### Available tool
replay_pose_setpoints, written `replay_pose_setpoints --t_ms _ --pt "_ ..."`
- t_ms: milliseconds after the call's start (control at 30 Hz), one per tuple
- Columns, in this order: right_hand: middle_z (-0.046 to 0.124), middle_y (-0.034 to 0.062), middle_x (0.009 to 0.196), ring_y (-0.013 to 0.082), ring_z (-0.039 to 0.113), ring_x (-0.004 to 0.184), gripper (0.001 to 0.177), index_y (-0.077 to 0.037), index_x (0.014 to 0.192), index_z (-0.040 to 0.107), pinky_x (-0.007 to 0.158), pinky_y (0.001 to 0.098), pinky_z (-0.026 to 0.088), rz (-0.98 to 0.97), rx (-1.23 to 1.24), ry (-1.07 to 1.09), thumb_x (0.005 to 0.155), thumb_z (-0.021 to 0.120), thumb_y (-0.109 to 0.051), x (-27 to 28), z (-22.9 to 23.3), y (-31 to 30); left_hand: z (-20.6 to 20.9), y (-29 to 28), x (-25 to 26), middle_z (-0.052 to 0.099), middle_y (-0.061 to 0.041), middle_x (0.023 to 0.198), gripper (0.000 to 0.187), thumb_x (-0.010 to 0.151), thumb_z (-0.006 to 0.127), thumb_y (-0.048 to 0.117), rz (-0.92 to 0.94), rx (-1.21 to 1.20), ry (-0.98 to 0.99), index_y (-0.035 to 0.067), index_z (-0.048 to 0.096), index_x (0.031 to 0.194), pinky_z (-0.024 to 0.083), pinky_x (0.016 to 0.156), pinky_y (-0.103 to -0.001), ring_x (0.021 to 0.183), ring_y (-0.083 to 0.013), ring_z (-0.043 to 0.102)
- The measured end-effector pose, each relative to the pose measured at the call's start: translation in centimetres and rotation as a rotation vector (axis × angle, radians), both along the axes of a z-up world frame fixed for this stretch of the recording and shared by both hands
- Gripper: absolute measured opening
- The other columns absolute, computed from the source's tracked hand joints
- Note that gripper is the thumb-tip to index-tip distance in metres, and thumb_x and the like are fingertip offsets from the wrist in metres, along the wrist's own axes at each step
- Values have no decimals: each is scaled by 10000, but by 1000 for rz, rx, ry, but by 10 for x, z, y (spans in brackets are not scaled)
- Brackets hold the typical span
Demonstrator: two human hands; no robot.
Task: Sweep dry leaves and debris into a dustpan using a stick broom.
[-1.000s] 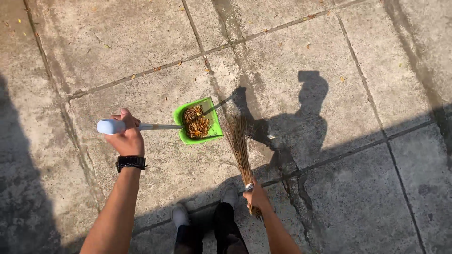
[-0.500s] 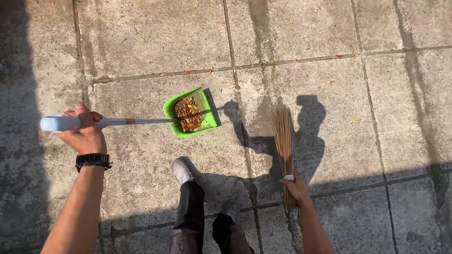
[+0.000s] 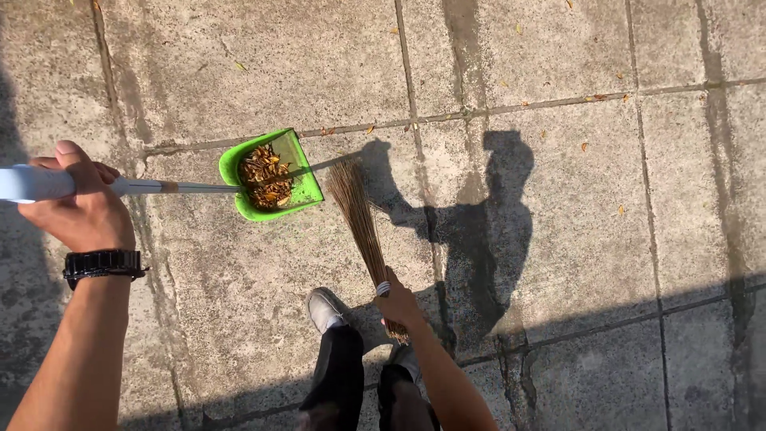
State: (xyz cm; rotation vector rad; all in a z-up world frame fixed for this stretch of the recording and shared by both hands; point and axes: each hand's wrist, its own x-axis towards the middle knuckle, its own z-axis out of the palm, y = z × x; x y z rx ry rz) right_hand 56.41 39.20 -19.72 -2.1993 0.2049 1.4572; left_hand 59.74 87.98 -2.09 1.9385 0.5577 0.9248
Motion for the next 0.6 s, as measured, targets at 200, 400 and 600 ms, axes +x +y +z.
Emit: replay_pose_setpoints --t_ms 200,400,600 --pt "743 142 967 198 678 738 989 -218 1648 186 693 394 560 -118 120 -191 844 761 -241 10 24 -115 -4 40 26 589 -75 753 286 1229 504 131 -54 -100 5 33 450 966 583 733 -313 695 -158 642" --pt "666 133 1051 227 709 730 899 -35 1505 314 638 417 613 -444 -5 -434 839 820 -364 155 -31 -170 -179 216 4 495 -43 836 419 1239 408 235 -172 -271 122 55 418 860 509 844 -331 849 -144 569" --pt "724 241 1089 343 708 942 970 24 1545 306 817 456 592 -10 -178 -41 802 799 -355 165 -106 -61 -198 218 4 465 -42 862 382 1227 353 234 -255 -137 143 62 408 890 486 887 -314 873 -152 546"
